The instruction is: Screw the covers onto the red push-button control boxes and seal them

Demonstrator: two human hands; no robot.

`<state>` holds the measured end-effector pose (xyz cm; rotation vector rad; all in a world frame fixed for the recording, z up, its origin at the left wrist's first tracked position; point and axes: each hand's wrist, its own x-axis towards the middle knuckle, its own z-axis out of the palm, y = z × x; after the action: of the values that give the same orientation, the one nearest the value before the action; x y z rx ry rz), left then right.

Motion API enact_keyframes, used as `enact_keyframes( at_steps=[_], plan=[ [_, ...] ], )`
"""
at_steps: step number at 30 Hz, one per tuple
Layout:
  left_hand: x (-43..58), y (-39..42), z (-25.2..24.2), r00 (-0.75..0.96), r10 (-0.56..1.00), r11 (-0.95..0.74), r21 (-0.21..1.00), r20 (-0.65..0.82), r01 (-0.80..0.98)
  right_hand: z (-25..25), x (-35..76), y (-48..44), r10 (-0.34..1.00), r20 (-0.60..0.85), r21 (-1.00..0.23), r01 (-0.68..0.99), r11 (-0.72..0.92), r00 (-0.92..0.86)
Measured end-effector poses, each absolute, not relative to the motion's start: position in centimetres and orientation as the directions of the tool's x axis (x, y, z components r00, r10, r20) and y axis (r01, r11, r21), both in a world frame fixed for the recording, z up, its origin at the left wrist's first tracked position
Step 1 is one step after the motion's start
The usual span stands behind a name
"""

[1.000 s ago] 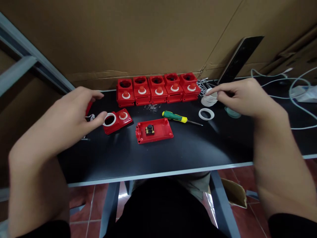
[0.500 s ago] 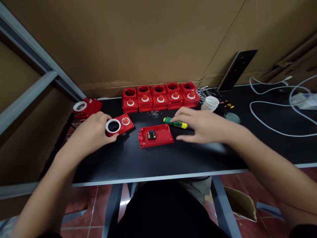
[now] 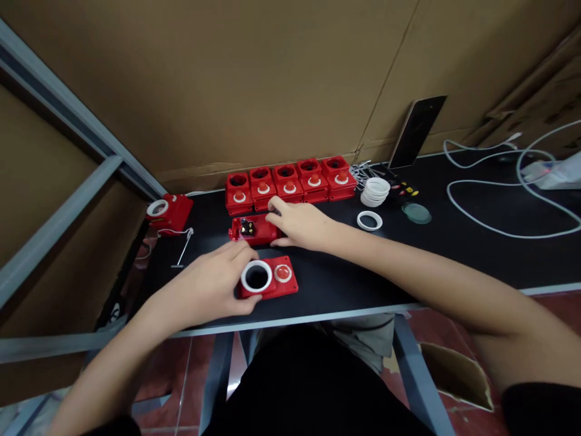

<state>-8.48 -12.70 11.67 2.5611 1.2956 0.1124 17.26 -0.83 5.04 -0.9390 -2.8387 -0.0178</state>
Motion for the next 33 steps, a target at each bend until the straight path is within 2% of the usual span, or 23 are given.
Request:
enact_keyframes(
  at_steps=[2,4,7,13,15,18,21,27,33],
  plan=[
    [-6.7,-11.5,10.3,0.625,0.776,-0.598,0.219,-0.081,0.771,5.3,17.4,0.0,0.599,0.176,-0.082,0.595,0.800,-0.781],
    [-5.3,-10.3,8.9,0.644,0.757,-0.614,0.217,-0.110,0.759,5.6,18.3,0.4,0.594,0.215,-0.142,0.577,0.804,-0.775],
    [-4.1,-8.9,7.0,0.667,0.741,-0.618,0.312,-0.074,0.721,5.8,20.3,-0.2,0.582,0.284,-0.238,0.532,0.813,-0.762],
    [-3.7,-7.9,4.0,0.623,0.781,-0.588,0.401,0.053,0.703,3.9,22.8,-3.5,0.563,0.367,-0.354,0.448,0.821,-0.741],
    [-4.0,-7.9,3.0,0.602,0.792,-0.570,0.470,0.099,0.674,3.2,23.1,-4.4,0.571,0.375,-0.372,0.446,0.814,-0.730],
    [-4.5,-8.1,2.0,0.567,0.805,-0.524,0.656,0.174,0.543,2.8,23.6,-5.1,0.602,0.348,-0.412,0.460,0.787,-0.719],
    [-4.5,-8.3,1.7,0.554,0.815,-0.465,0.763,0.170,0.449,2.9,24.1,-5.3,0.620,0.297,-0.455,0.463,0.761,-0.726],
    [-4.3,-8.4,2.0,0.531,0.841,-0.381,0.812,0.105,0.442,3.0,24.3,-5.4,0.574,0.330,-0.452,0.409,0.793,-0.749],
    [-4.2,-8.7,2.3,0.542,0.838,-0.362,0.812,0.068,0.458,3.5,24.4,-5.7,0.550,0.266,-0.406,0.425,0.809,-0.792]
  ],
)
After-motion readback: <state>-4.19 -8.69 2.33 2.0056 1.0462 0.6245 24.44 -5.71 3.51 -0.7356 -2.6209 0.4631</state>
